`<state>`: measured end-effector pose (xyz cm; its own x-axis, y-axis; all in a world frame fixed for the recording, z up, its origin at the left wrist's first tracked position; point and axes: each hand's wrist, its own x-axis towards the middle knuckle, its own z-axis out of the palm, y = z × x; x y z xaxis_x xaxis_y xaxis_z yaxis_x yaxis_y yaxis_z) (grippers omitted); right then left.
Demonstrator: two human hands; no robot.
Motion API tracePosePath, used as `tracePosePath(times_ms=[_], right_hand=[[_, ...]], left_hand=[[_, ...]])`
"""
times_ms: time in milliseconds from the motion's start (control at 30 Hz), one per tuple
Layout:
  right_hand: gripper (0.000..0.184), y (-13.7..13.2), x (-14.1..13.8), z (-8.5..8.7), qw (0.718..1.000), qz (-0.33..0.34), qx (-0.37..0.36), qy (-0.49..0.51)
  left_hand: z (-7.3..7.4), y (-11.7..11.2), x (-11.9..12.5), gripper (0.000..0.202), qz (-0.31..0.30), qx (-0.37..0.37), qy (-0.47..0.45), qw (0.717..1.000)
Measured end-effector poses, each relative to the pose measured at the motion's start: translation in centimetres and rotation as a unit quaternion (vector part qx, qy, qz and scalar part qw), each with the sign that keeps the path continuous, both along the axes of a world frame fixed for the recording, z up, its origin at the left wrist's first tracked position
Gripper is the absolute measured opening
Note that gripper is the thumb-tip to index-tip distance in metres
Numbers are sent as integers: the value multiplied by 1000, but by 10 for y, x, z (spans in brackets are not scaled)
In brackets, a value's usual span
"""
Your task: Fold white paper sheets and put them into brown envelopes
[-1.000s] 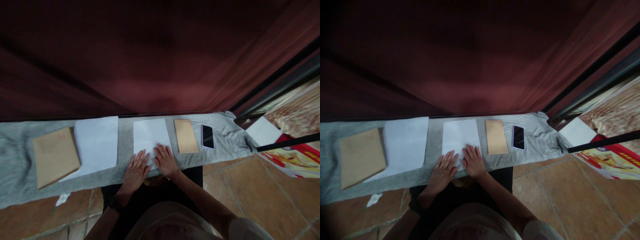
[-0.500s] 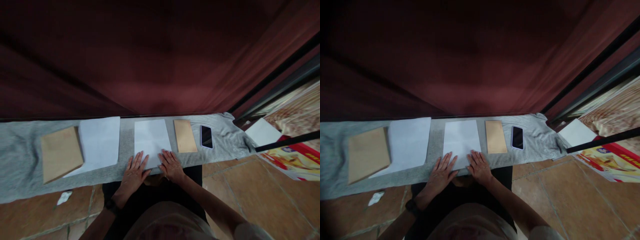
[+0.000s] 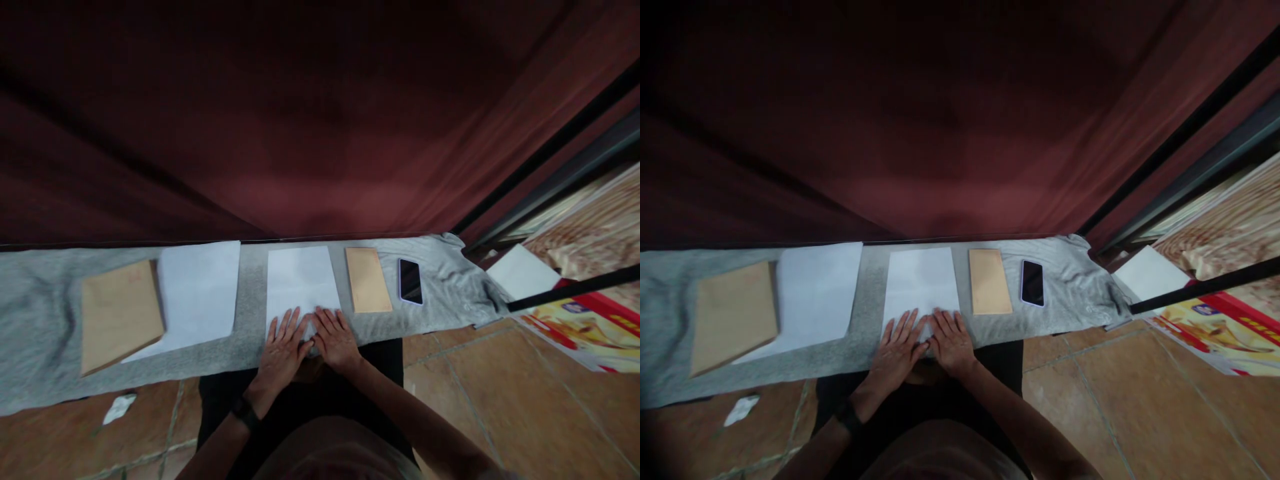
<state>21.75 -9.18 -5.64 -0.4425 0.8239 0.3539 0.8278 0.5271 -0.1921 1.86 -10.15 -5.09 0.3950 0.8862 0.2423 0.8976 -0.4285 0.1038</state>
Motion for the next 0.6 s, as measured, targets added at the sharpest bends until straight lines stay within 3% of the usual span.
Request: tracePosePath(times_ms=[200,433,600], right_hand=[[51,-5,4,-1,999,-45,12,7],[50,-6,2,-1,998,-60,9,-5],[51,-6,4,0,998,-55,6,-9]], left_hand=[[1,9,-16,66,63,2,-28,998],[6,83,22,71,68,-18,-56,996],[2,125,9,68,134,-49,-37,989]])
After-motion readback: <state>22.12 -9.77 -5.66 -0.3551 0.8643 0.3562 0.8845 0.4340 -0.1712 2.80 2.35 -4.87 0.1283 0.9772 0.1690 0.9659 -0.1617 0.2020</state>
